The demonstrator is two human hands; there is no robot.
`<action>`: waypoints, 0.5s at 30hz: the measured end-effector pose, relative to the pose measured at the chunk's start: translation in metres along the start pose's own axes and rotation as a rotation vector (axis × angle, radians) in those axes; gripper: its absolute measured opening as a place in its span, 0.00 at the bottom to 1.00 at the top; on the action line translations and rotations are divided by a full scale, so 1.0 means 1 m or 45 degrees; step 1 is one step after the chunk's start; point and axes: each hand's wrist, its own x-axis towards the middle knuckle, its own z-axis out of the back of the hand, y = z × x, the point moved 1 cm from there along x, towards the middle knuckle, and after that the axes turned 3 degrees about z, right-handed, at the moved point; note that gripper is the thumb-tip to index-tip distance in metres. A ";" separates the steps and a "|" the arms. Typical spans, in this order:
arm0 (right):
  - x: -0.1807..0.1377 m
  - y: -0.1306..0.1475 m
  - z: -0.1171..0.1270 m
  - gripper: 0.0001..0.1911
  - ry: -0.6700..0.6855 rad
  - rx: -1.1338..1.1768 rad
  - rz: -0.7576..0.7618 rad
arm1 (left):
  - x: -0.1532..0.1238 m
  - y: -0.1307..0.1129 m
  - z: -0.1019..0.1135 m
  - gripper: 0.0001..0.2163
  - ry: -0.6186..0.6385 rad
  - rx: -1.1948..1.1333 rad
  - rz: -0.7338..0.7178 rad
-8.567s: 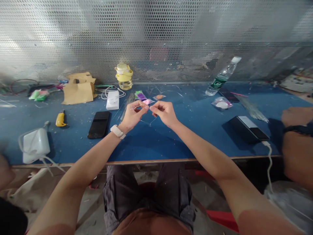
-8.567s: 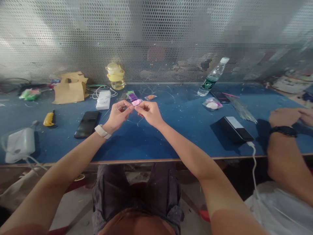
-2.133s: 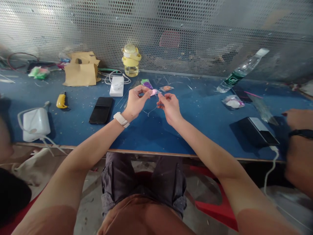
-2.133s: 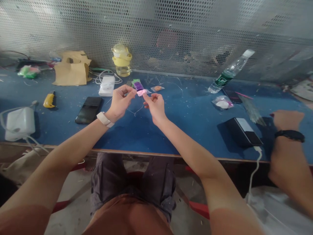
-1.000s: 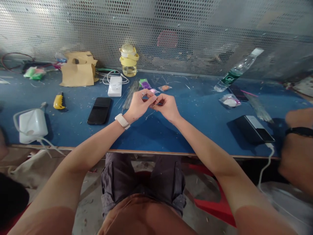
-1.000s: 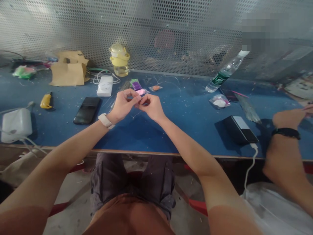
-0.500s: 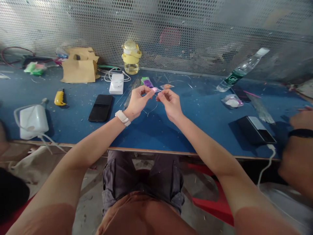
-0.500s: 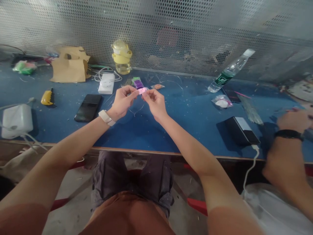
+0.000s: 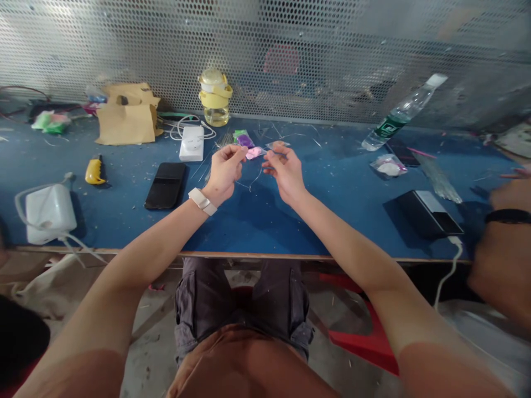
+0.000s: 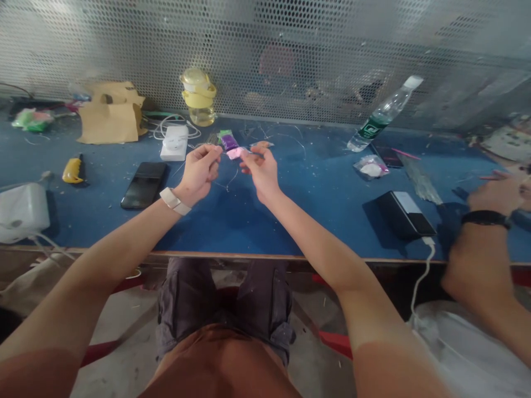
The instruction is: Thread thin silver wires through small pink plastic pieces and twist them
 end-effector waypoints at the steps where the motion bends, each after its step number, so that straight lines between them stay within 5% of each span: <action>1: -0.002 0.002 0.002 0.38 -0.056 -0.096 0.100 | 0.002 0.000 0.001 0.18 -0.042 -0.007 -0.005; 5: -0.018 0.016 0.000 0.35 0.140 -0.612 0.625 | 0.003 -0.002 0.004 0.19 -0.133 -0.012 -0.016; 7: -0.024 0.022 -0.003 0.26 0.295 -0.803 0.895 | 0.000 -0.001 0.003 0.17 -0.136 -0.012 -0.005; 10: -0.023 0.023 -0.004 0.10 0.311 -0.925 1.213 | -0.005 0.000 -0.002 0.18 -0.078 -0.009 0.010; 15: -0.010 0.017 0.006 0.09 0.305 -1.049 1.376 | -0.009 0.004 -0.005 0.20 0.008 0.024 -0.021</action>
